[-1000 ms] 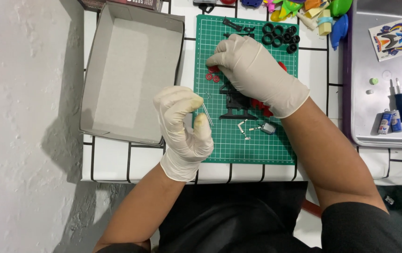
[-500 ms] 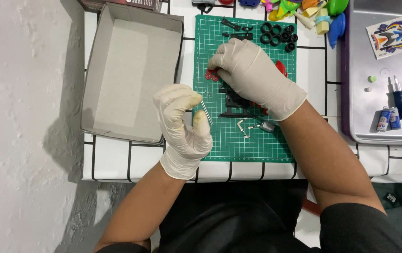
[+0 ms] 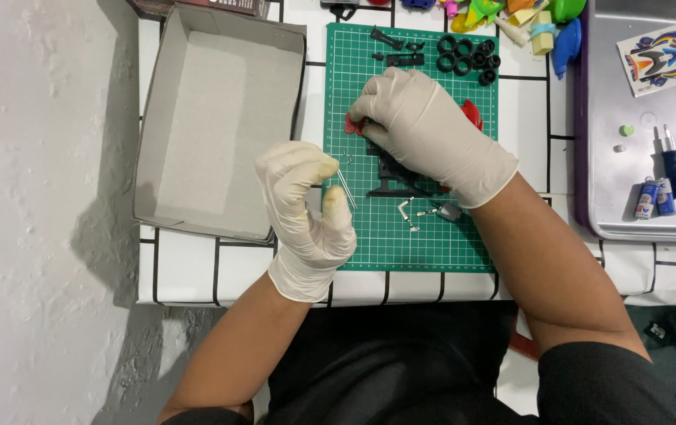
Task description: The person assembles a model kit on a green cutting mat, handling red and black plastic parts, small screws, and a blue glue tube. They apply glue to a small component and attach it to the main black chassis, then insert screws and other pieces into the assembly.
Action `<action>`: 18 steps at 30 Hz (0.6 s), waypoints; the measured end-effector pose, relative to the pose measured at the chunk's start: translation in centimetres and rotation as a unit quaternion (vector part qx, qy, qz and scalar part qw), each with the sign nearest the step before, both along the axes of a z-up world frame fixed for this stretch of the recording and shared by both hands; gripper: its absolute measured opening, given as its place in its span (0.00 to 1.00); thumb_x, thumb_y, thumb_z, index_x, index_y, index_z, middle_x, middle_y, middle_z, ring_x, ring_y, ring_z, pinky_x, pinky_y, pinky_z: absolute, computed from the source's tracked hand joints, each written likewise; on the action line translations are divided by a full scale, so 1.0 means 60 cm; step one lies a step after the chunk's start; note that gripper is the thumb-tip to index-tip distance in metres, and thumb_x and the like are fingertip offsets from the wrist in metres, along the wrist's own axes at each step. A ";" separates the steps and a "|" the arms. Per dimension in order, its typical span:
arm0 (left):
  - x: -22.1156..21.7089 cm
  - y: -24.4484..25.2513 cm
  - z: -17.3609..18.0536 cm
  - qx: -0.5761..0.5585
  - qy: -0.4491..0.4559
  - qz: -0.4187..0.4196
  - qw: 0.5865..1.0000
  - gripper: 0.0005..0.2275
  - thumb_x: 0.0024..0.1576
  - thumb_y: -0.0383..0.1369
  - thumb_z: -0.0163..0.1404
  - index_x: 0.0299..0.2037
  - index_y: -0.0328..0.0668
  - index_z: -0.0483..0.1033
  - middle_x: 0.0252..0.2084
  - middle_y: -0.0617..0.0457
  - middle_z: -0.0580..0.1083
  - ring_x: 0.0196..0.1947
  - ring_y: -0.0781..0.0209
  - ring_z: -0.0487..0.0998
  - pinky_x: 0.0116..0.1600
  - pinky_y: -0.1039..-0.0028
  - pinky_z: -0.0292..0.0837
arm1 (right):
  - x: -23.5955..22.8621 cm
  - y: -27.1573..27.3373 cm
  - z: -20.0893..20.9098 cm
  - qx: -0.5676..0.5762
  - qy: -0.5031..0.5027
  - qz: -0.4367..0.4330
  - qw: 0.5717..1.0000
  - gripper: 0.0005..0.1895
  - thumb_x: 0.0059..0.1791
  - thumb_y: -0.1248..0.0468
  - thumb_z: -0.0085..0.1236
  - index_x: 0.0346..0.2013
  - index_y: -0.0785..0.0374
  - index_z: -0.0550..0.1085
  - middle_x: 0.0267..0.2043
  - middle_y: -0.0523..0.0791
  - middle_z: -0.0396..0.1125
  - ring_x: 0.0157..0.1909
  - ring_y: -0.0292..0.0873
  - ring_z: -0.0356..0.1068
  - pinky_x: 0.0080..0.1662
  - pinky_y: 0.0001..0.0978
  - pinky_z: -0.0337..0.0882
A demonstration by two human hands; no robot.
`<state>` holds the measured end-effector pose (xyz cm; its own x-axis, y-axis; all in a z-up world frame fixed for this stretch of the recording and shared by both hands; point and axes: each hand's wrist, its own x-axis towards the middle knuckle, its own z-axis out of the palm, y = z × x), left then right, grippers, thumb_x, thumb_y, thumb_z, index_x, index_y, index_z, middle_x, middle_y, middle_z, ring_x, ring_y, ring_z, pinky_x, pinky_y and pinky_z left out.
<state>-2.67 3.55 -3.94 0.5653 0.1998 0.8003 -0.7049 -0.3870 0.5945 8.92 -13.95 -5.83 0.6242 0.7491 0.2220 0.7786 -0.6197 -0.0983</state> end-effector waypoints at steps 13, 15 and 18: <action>0.001 -0.001 0.001 0.009 -0.004 -0.002 1.000 0.07 0.67 0.33 0.38 0.43 0.38 0.66 0.40 0.47 0.69 0.42 0.51 0.69 0.48 0.65 0.71 | -0.004 0.004 0.003 0.014 0.008 -0.004 1.000 0.05 0.51 0.67 0.61 0.40 0.57 0.81 0.38 0.44 0.71 0.40 0.53 0.69 0.37 0.46 0.69; 0.005 -0.003 0.003 0.017 -0.014 -0.001 1.000 0.08 0.67 0.33 0.37 0.42 0.38 0.67 0.39 0.46 0.70 0.41 0.51 0.69 0.47 0.65 0.71 | -0.014 0.002 0.024 0.070 0.036 0.015 0.997 0.04 0.52 0.68 0.60 0.39 0.58 0.81 0.36 0.44 0.70 0.38 0.52 0.67 0.39 0.45 0.67; 0.010 -0.005 0.002 0.053 -0.028 -0.021 0.998 0.08 0.67 0.30 0.38 0.43 0.37 0.71 0.43 0.44 0.70 0.44 0.46 0.72 0.51 0.60 0.72 | -0.049 -0.007 0.077 0.108 0.066 -0.017 0.992 0.05 0.55 0.66 0.58 0.40 0.64 0.79 0.38 0.46 0.69 0.41 0.52 0.66 0.40 0.46 0.67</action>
<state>-2.05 3.22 -3.84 0.5258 0.0897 0.8459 -0.7526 -0.4145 0.5117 6.01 -14.39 -1.21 0.6825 0.6712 0.2892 0.7292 -0.5983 -0.3322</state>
